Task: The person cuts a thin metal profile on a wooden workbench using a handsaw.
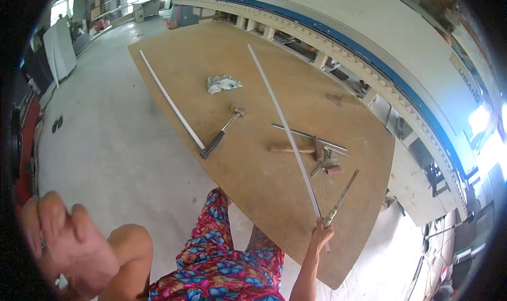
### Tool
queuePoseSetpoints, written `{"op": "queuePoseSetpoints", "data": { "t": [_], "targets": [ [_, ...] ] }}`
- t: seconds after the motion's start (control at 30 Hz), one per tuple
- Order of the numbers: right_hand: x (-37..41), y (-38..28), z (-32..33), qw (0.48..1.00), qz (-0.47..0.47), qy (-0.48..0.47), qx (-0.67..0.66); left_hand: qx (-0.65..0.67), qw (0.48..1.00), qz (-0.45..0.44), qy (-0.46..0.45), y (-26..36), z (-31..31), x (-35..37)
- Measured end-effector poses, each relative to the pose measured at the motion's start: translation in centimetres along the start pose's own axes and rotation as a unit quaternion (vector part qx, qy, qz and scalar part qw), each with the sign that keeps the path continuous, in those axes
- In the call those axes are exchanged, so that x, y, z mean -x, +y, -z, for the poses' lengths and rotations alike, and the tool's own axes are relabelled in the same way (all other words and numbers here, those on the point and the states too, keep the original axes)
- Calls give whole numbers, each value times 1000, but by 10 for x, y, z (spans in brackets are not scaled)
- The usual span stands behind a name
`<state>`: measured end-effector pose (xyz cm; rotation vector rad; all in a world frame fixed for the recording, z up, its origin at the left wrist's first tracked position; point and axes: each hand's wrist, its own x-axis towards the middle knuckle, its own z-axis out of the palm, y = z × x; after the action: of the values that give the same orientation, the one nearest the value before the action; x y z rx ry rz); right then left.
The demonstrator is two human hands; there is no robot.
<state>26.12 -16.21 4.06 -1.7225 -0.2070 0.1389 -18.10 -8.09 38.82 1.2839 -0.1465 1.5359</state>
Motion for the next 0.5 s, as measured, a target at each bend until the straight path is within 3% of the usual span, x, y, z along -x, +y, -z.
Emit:
{"op": "queuePoseSetpoints", "data": {
  "t": [0.27, 0.4, 0.5],
  "targets": [
    [10, -3, -7, 999, -5, 2, 51, 28, 997, -70, -36, -20, 2, -7],
    [8, -3, -7, 997, 11, 7, 82, 58, 981, -180, -50, -27, -2, -11],
    [4, 5, -7, 995, 6, 12, 97, 81, 941, -326, -46, -31, -2, -17]
  ]
}}
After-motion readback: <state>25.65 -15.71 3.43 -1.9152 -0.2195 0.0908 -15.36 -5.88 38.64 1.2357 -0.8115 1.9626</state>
